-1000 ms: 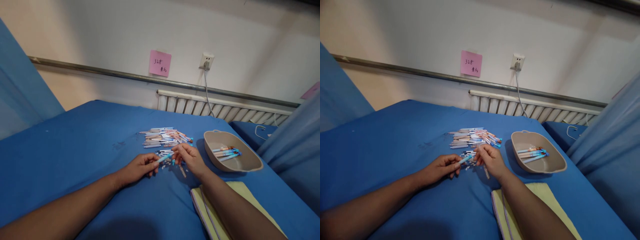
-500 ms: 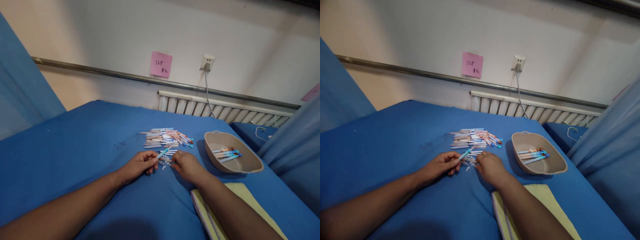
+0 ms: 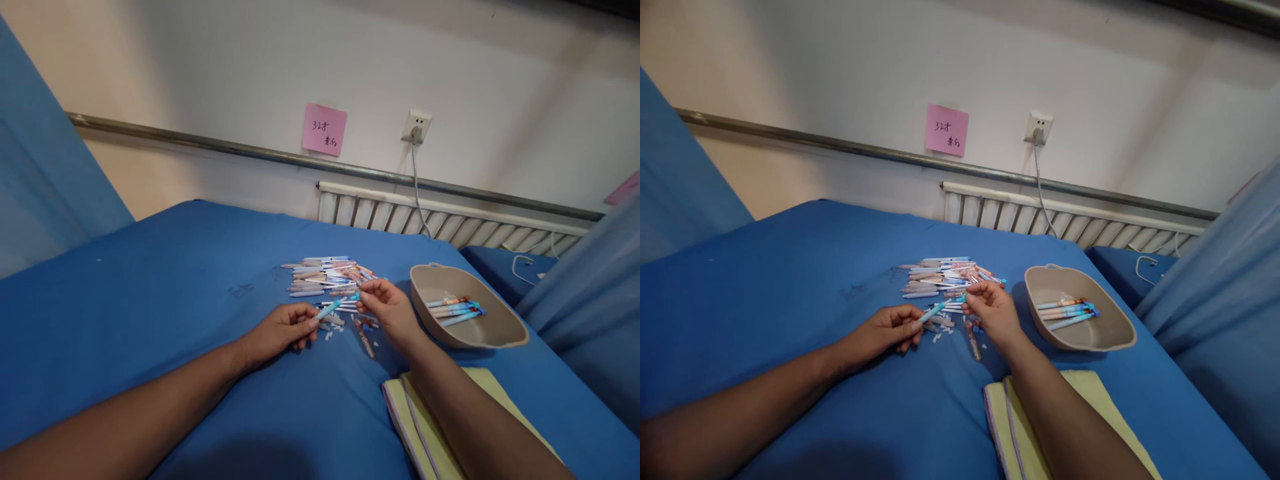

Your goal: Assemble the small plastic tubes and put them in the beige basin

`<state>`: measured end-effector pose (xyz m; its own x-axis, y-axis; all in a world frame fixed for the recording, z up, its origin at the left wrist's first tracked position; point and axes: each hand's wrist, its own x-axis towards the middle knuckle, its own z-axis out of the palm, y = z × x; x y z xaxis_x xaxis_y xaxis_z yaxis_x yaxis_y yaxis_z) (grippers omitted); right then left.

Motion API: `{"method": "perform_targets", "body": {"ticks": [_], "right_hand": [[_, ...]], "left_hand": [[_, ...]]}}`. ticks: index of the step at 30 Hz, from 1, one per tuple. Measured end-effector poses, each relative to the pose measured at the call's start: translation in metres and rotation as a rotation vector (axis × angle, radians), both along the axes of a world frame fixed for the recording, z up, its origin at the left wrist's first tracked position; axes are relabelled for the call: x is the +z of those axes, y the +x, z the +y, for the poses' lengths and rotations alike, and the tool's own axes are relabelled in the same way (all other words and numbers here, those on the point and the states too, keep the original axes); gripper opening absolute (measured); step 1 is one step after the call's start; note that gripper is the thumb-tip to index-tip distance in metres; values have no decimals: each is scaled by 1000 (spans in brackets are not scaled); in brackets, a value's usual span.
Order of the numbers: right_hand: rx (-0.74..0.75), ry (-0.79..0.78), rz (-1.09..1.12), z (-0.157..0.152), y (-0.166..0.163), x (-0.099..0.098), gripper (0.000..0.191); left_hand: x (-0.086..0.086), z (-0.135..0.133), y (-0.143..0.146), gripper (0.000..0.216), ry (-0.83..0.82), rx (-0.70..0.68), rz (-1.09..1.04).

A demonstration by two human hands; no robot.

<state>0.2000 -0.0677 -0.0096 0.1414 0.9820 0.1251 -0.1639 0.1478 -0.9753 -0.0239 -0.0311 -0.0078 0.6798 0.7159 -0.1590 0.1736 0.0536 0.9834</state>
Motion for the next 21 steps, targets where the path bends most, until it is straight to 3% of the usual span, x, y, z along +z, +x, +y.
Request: {"method": "perform_targets", "body": {"ticks": [3, 21], "right_hand": [[-8, 17, 66, -3, -2, 6, 31], [12, 15, -54, -9, -7, 10, 30]], "left_hand": [[0, 0, 0, 29, 15, -21, 7], [2, -2, 0, 30, 67, -44, 68]]}}
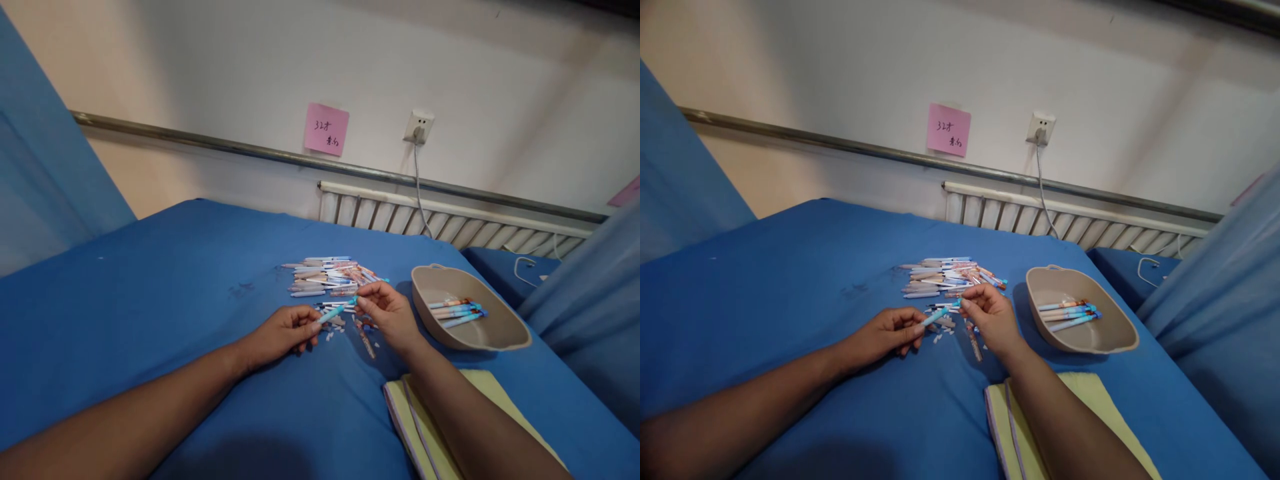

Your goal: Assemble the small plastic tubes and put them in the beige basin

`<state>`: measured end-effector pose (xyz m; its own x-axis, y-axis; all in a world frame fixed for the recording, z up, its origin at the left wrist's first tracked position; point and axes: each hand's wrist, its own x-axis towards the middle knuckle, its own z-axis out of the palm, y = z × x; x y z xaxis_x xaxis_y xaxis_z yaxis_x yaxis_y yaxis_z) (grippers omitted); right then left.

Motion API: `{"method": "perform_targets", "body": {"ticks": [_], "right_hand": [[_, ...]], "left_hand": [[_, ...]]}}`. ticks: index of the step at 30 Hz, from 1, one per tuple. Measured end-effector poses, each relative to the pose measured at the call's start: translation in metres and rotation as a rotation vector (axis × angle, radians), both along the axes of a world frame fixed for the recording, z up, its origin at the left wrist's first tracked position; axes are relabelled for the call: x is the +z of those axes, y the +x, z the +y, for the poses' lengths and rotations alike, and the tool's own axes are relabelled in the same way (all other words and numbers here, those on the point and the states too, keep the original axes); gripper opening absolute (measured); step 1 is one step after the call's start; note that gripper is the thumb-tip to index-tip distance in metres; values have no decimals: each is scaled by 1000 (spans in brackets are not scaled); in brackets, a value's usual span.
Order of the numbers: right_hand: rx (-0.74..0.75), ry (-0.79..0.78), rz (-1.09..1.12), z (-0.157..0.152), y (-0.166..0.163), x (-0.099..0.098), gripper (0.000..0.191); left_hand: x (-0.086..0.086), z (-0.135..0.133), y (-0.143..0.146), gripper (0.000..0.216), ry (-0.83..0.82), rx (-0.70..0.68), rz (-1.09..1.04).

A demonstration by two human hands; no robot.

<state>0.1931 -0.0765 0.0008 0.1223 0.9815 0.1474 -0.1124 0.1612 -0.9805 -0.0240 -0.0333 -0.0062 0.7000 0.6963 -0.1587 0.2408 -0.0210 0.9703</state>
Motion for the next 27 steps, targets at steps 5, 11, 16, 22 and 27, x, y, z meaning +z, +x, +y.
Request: {"method": "perform_targets", "body": {"ticks": [5, 11, 16, 22, 27], "right_hand": [[38, 25, -74, -1, 2, -1, 25], [75, 135, -224, -3, 2, -2, 14], [86, 113, -159, -3, -1, -2, 16], [71, 88, -114, -1, -6, -2, 24], [82, 117, -150, 4, -10, -12, 22]], "left_hand": [[3, -3, 1, 31, 24, -5, 38], [2, -3, 0, 34, 33, -23, 58], [2, -4, -1, 32, 50, -70, 48], [4, -6, -1, 31, 22, -77, 21], [6, -5, 2, 32, 44, -69, 32]]}}
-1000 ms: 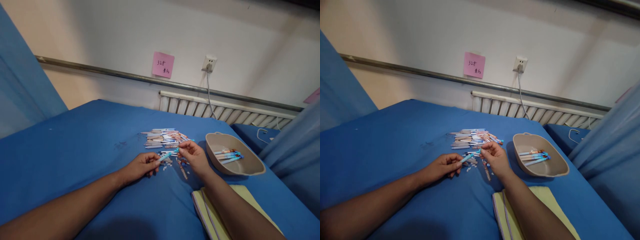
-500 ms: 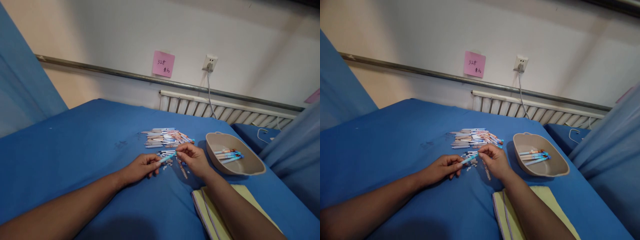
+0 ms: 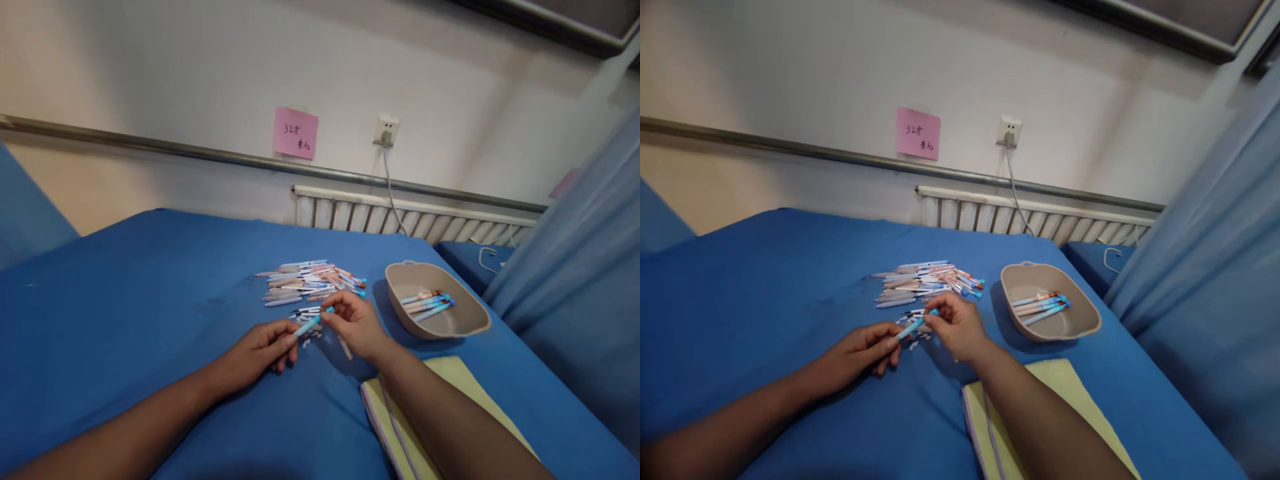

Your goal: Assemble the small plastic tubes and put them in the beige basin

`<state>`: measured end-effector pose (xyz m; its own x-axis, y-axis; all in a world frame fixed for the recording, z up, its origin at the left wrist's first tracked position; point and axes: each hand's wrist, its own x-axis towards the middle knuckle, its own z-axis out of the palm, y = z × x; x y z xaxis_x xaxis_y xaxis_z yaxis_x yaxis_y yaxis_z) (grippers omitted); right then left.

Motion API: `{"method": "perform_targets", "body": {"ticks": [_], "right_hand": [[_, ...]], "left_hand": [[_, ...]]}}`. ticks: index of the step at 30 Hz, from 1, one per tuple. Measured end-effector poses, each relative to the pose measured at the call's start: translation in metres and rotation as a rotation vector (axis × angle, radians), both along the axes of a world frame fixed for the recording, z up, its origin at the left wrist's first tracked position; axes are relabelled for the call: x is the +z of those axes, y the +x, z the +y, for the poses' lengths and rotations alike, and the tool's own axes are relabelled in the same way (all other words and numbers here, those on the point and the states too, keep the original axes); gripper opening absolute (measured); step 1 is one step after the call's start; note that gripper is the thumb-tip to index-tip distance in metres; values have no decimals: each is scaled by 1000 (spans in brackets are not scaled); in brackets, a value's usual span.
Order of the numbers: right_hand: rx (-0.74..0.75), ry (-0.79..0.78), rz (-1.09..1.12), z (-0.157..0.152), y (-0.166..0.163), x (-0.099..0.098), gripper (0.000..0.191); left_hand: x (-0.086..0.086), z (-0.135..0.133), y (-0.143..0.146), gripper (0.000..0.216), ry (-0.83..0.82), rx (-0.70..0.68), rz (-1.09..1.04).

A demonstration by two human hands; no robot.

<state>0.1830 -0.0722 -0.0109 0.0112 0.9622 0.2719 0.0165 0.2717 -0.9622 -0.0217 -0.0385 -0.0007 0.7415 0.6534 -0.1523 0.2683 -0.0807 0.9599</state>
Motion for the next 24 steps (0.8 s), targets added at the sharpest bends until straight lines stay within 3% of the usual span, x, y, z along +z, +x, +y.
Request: {"method": "perform_targets", "body": {"ticks": [2, 7, 9, 16, 20, 24], "right_hand": [[23, 22, -3, 1, -3, -4, 30], [162, -41, 69, 2, -9, -7, 71], [197, -50, 97, 4, -7, -5, 76], [193, -61, 140, 19, 7, -6, 57], [152, -74, 2, 29, 9, -13, 52], [-13, -172, 112, 37, 15, -8, 50]], "left_hand": [[0, 0, 2, 33, 13, -8, 3], [4, 1, 9, 32, -4, 17, -36], [9, 2, 13, 30, -6, 56, -63], [53, 13, 42, 28, 112, 115, -155], [81, 11, 83, 30, 87, 19, -167], [102, 12, 134, 36, 153, 7, -39]]}}
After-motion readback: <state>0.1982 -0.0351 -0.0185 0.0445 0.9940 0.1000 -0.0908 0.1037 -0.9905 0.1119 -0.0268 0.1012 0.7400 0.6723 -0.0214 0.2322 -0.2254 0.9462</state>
